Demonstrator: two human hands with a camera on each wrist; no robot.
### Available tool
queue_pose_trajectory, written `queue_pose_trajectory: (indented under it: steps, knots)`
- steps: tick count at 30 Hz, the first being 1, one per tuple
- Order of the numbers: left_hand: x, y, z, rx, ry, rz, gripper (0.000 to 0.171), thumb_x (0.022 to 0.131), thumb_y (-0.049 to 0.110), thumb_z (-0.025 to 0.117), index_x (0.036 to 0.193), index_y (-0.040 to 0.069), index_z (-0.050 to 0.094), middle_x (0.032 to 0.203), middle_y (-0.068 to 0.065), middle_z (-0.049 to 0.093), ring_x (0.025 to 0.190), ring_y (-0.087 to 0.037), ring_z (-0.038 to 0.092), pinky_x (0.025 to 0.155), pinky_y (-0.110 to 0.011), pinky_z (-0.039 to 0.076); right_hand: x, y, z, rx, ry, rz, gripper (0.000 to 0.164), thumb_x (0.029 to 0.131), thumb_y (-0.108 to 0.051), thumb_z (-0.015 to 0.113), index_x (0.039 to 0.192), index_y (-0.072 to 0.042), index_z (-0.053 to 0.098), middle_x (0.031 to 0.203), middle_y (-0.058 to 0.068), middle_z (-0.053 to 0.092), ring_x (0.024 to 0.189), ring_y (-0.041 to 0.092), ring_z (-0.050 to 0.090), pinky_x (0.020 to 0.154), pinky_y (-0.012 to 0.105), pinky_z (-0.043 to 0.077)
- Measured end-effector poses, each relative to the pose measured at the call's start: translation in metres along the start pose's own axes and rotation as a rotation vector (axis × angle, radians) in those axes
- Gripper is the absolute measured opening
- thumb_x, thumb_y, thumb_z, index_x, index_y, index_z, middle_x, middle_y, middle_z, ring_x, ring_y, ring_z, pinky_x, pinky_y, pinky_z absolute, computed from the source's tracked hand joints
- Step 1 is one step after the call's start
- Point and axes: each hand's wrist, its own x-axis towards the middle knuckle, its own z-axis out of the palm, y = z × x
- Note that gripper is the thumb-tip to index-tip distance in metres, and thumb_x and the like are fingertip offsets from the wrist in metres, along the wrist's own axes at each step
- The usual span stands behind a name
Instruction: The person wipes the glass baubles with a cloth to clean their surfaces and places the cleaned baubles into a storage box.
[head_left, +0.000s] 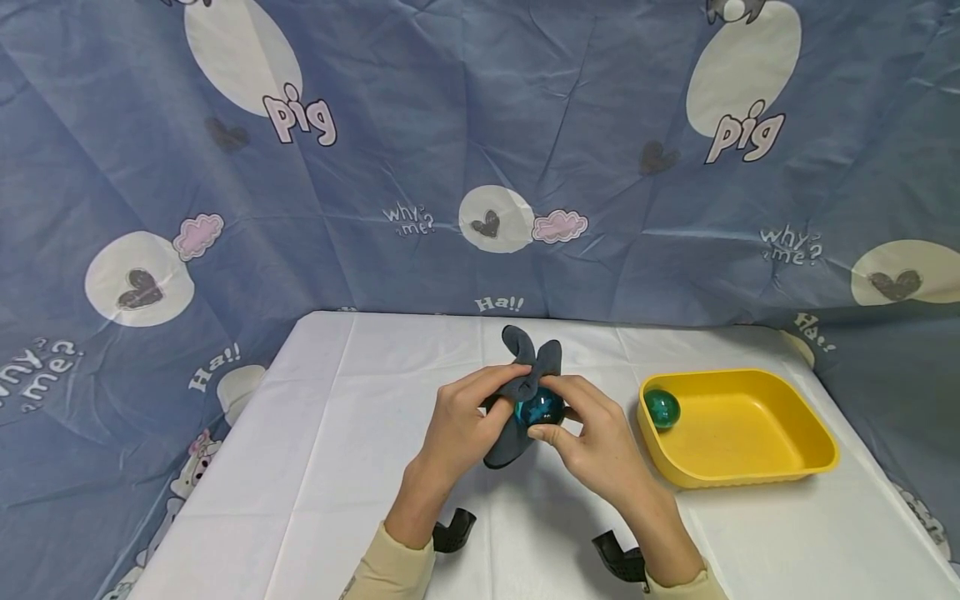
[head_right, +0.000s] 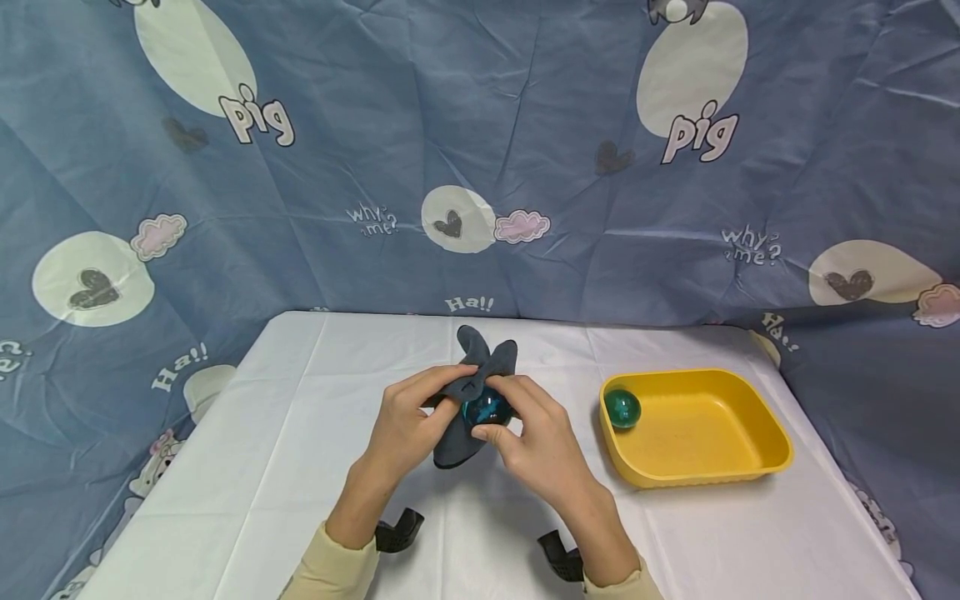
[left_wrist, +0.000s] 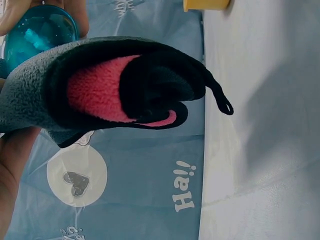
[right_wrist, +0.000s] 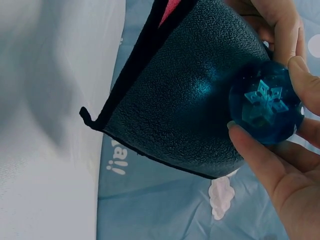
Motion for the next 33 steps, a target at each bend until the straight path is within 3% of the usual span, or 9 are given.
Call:
queue_pose_trajectory:
  steps: [22,33]
  knots:
    - [-0.0003,0.0000,-0.0004,0.006,-0.007,-0.011,0.038,0.094,0.002,0.059,0.125,0.021,0.069,0.119,0.000,0.072,0.099,-0.009,0.071,0.066,-0.014,0.056,0.0000,0.0004,0.0008,-0.056,0.015,-0.023,0.059,0.074,-0.021,0.087,0.128,-0.013,0.065,0.120,-0.002,0.066,0.105,0.012,0.066,0.085,0.022,0.057]
    - [-0.0004,0.0005,-0.0007,0.010,-0.010,-0.021,0.037,0.095,0.003,0.058,0.126,0.021,0.068,0.119,-0.001,0.072,0.098,-0.009,0.072,0.065,-0.014,0.055,0.0008,0.0009,0.0013,-0.071,0.020,-0.047,0.059,0.073,-0.019,0.088,0.127,-0.013,0.066,0.122,-0.001,0.066,0.113,0.017,0.064,0.100,0.021,0.050]
